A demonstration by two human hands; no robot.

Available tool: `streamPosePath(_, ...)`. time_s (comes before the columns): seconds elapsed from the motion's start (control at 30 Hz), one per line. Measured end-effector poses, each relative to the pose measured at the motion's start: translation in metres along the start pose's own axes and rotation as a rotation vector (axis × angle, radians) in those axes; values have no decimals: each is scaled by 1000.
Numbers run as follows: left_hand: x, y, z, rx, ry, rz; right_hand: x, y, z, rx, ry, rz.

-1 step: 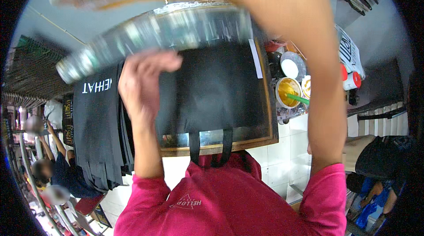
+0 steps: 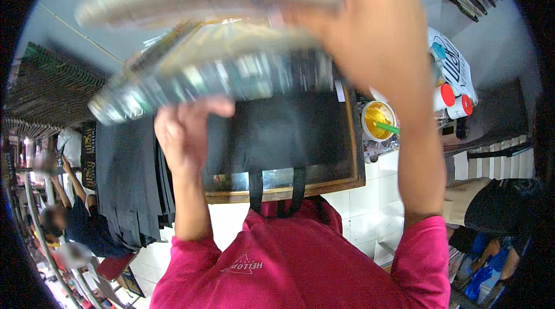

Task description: The person screen prints a gold-colored logo and text onto several black tote bags by placing each bag on the press, lowering the screen, and using a squeegee to spread ink before lifting the screen and setting the bag aside.

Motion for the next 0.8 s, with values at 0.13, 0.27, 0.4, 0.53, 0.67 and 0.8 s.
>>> streamPosePath(0.13,-5,36,130,170,607,-52,26,-78,117,-57,59,-55)
streamPosePath(0.27,-37,50,187,248,767,-100,31,-142,149,-249,89,138)
streamPosePath(0.4,-50,59,192,239,877,-101,34,-147,123,-332,59,93)
streamPosePath(0.53,-51,60,191,237,958,-102,46,-140,113,-573,-9,143)
streamPosePath(0.67,-50,59,191,242,956,-81,36,-141,136,-748,27,168)
streamPosePath(0.8,-50,58,192,307,948,-42,22,-145,149,-549,109,104)
Point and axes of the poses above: each hand's wrist, its own z-axis away from the middle knuckle, its own y-axis out of the back of the hand, x = y × z, the point moved 6 cm from there along -z, towards the middle knuckle, and after that the axes turned 15 degrees about -y, right-handed, at the moved point
